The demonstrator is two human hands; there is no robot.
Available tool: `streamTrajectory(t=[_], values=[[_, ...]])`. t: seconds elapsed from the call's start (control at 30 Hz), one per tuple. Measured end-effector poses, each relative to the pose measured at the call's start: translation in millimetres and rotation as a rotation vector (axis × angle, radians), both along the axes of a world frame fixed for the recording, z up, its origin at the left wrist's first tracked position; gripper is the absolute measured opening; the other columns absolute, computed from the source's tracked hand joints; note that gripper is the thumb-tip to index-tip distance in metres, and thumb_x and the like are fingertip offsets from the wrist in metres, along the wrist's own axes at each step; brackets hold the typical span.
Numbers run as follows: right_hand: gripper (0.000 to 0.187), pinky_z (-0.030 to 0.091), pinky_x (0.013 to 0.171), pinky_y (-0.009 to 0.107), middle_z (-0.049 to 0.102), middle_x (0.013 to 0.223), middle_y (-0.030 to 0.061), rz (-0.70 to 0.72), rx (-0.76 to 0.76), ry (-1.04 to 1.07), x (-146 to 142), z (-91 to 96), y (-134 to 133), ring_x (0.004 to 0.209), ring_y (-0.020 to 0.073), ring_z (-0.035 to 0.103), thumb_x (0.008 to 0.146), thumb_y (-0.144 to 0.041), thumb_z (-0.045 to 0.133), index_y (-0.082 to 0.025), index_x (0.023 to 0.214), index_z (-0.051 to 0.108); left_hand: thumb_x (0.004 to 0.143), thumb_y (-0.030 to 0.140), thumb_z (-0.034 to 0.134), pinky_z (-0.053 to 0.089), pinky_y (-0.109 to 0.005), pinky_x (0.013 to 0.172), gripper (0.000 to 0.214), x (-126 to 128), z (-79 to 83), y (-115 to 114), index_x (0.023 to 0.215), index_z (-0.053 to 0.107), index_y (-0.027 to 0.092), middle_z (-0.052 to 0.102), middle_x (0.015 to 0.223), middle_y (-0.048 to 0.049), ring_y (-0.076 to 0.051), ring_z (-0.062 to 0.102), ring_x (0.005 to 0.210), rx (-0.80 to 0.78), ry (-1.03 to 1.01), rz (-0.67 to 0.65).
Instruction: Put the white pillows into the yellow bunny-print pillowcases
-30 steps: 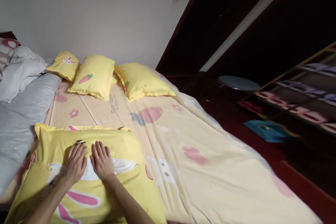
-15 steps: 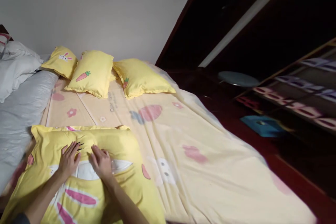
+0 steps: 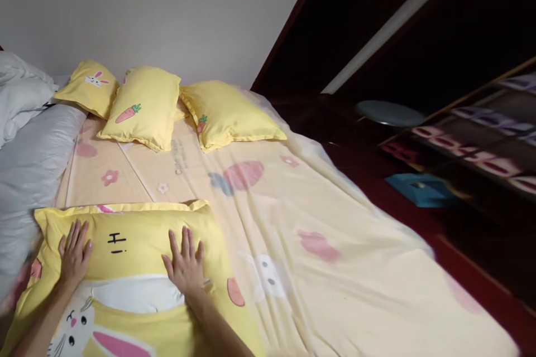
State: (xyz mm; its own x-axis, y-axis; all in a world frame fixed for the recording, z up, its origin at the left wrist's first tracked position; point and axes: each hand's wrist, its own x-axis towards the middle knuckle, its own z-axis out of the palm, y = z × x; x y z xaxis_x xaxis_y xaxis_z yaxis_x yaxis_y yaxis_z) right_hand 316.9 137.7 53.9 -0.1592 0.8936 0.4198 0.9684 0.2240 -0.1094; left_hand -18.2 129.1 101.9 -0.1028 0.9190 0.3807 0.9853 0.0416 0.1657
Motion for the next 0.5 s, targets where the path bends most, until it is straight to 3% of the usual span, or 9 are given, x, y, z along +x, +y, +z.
streamTrajectory(t=[0.07, 0.13, 0.23, 0.3, 0.4, 0.5], values=[[0.076, 0.017, 0.111, 0.063, 0.015, 0.162, 0.0198, 0.003, 0.051, 0.015, 5.4, -18.6, 0.6, 0.146, 0.0369, 0.024, 0.092, -0.039, 0.045, -0.024, 0.156, 0.008, 0.096, 0.039, 0.034, 0.012, -0.048, 0.119, 0.055, 3.0, -21.1, -3.0, 0.148, 0.038, 0.021, 0.039, 0.155, -0.015, -0.025, 0.034, 0.145, 0.055, -0.036, -0.001], [0.075, 0.018, 0.111, 0.063, 0.02, 0.161, 0.0192, 0.016, 0.054, 0.047, 7.2, -27.0, 9.3, 0.144, 0.0371, 0.028, 0.091, -0.038, 0.047, -0.024, 0.156, 0.014, 0.096, 0.038, 0.035, 0.011, -0.048, 0.119, 0.055, 8.1, -33.6, 2.1, 0.148, 0.038, 0.022, 0.041, 0.153, -0.0155, -0.026, 0.037, 0.143, 0.092, -0.071, 0.008], [0.065, 0.018, 0.113, 0.061, 0.031, 0.157, 0.0187, 0.022, -0.07, 0.195, 2.8, -14.2, 33.5, 0.143, 0.0362, 0.031, 0.09, -0.04, 0.049, -0.021, 0.15, 0.035, 0.094, 0.038, 0.037, 0.01, -0.049, 0.119, 0.054, 14.7, -30.0, 24.1, 0.145, 0.044, 0.019, 0.044, 0.151, -0.0167, -0.027, 0.039, 0.142, 0.059, -0.114, 0.032], [0.06, 0.02, 0.114, 0.057, 0.042, 0.152, 0.0169, -0.019, -0.245, 0.458, 7.1, 8.8, 52.1, 0.141, 0.035, 0.036, 0.088, -0.044, 0.052, -0.019, 0.142, 0.049, 0.092, 0.037, 0.041, 0.012, -0.048, 0.119, 0.052, 11.0, -11.2, 39.9, 0.141, 0.049, 0.02, 0.046, 0.15, -0.0146, -0.027, 0.04, 0.141, -0.068, -0.172, 0.047], [0.055, 0.04, 0.105, 0.045, 0.069, 0.123, 0.0155, -0.151, -0.462, 0.855, 42.0, 50.8, 71.8, 0.119, 0.0316, 0.06, 0.088, -0.057, 0.046, -0.017, 0.119, 0.069, 0.089, 0.04, 0.046, 0.031, -0.038, 0.112, 0.042, -16.2, 34.1, 48.3, 0.124, 0.065, 0.027, 0.064, 0.134, -0.0056, -0.023, 0.054, 0.128, -0.254, -0.282, 0.108], [0.072, 0.052, 0.084, 0.04, 0.076, 0.09, 0.0187, -0.269, -0.439, 0.962, 92.1, 84.5, 69.9, 0.092, 0.0306, 0.071, 0.089, -0.066, 0.032, -0.009, 0.102, 0.073, 0.088, 0.046, 0.044, 0.046, -0.039, 0.095, 0.046, -56.9, 78.3, 34.4, 0.114, 0.068, 0.017, 0.071, 0.118, -0.0135, -0.029, 0.062, 0.113, -0.204, -0.324, 0.307]])
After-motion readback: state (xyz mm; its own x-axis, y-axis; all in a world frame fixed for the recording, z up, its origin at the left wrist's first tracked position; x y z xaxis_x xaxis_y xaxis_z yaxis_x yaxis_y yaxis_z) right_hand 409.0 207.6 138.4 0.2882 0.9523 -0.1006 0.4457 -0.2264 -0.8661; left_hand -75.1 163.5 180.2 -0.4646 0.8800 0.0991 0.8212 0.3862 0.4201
